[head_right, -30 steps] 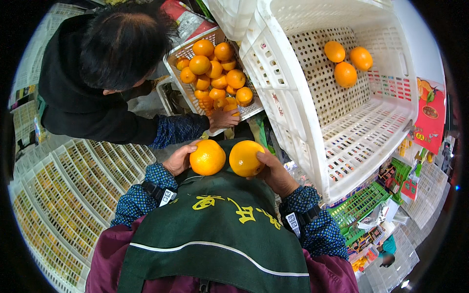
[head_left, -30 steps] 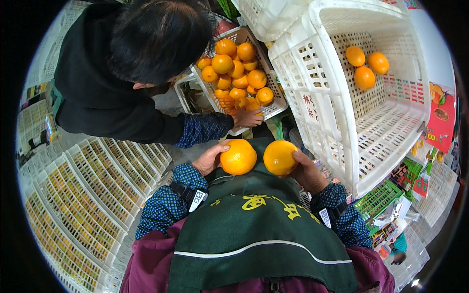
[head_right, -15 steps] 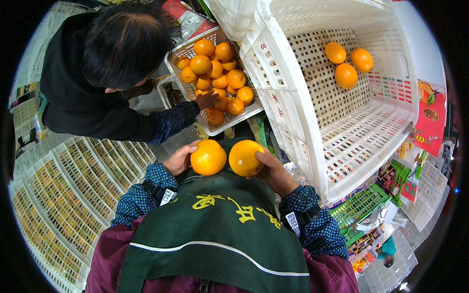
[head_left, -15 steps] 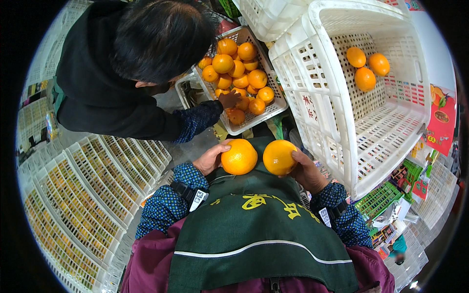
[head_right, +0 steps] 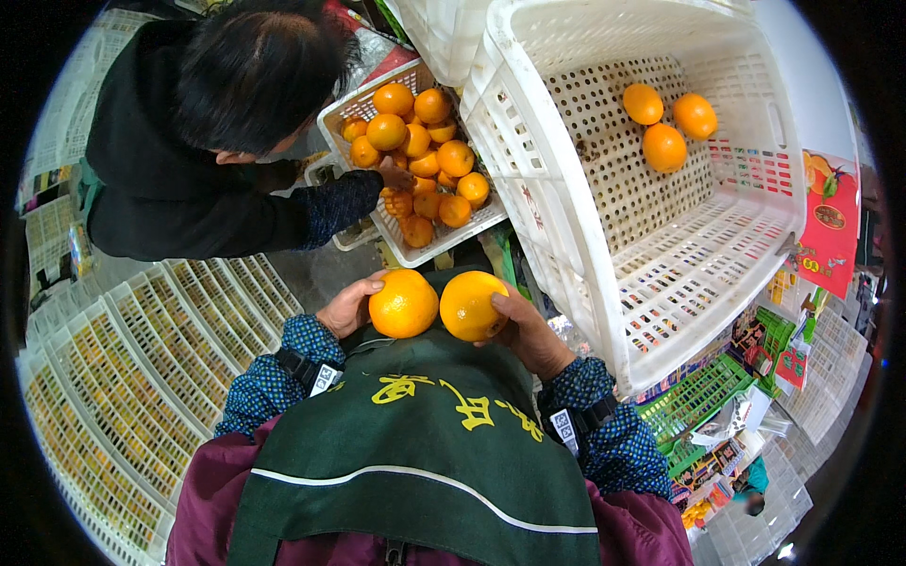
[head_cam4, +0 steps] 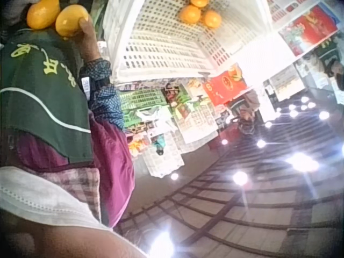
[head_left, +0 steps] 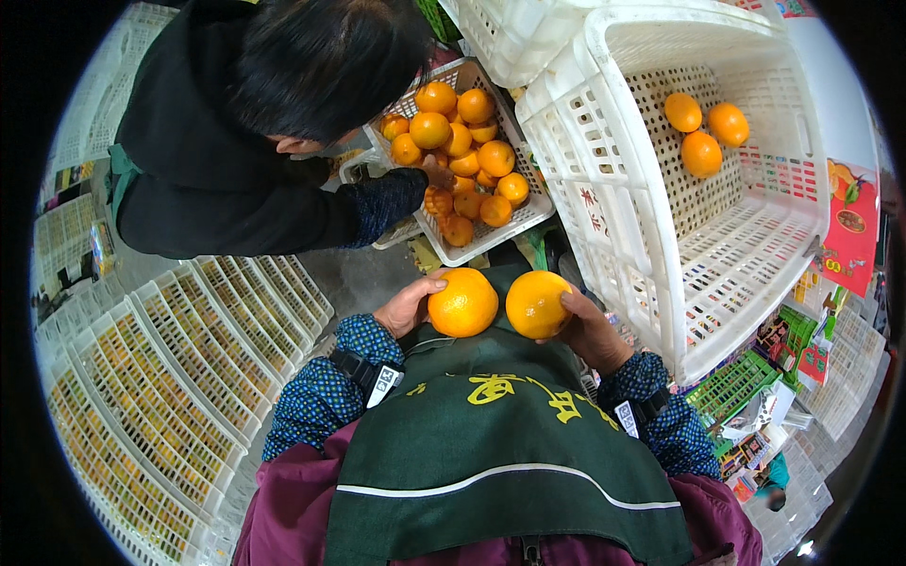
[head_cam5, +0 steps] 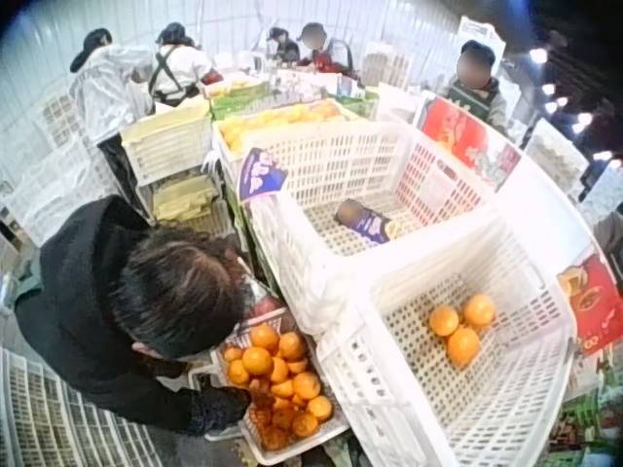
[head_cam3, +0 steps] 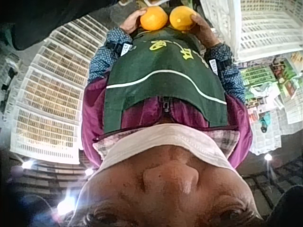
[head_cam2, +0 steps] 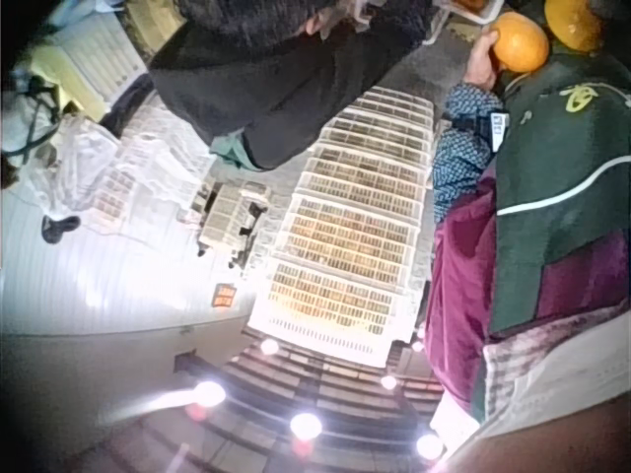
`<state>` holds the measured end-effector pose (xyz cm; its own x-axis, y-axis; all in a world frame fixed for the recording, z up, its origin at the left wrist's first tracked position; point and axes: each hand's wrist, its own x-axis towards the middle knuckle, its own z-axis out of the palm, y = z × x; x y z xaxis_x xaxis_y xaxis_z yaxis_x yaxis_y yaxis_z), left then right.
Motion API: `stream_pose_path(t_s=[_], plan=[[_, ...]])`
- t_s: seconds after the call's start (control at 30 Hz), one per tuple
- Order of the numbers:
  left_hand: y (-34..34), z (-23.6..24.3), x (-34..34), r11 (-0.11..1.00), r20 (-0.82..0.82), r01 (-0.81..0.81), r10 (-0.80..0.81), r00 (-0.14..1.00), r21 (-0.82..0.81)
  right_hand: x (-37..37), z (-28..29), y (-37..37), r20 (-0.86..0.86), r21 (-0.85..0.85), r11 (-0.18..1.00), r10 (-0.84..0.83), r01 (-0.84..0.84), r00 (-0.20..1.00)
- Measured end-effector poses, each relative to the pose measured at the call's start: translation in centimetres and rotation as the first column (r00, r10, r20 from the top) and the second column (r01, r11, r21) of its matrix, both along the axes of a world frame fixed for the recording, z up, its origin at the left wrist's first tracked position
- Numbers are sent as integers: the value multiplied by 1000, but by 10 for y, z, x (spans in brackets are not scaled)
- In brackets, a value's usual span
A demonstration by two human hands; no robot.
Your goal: The person selects oranges from a white crate, places one on a scale, and applies a round sticker to it. They repeat this process for several oranges, handling them one at a time and placing the labeled fruit into a green basket.
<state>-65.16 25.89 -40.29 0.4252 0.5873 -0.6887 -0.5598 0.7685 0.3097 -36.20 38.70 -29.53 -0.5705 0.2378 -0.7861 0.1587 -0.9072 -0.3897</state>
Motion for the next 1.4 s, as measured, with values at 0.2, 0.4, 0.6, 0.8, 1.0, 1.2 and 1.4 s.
stream_pose_path(t_s=[0.2, 0.4, 0.6, 0.8, 1.0, 1.2, 1.4], plan=[[3, 2, -2, 1000, 9, -23, 23, 1000, 19, -6, 6, 4, 8, 12, 1000, 4, -4, 1000], [3, -4, -5, 999, 33, -36, 35, 999, 3, -9, 2, 6, 7, -7, 1000, -9, 9, 1000], [5, -5, -6, 999, 35, -32, 32, 999, -11, -11, -3, 8, 5, -24, 1000, -11, 12, 1000], [8, -1, -9, 999, 8, -5, 5, 1000, -37, -12, -8, 11, 8, -37, 999, -10, 10, 1000], [9, -5, -10, 1000, 37, -20, 21, 999, -21, -11, -15, 11, 9, -48, 999, -14, 14, 1000], [8, -6, -10, 999, 40, -25, 27, 999, -39, -10, -19, 13, 1, -31, 999, 20, -20, 1000], [11, -5, -10, 1000, 45, -17, 17, 999, -2, -11, -22, 13, 5, -31, 999, 15, -15, 1000]])
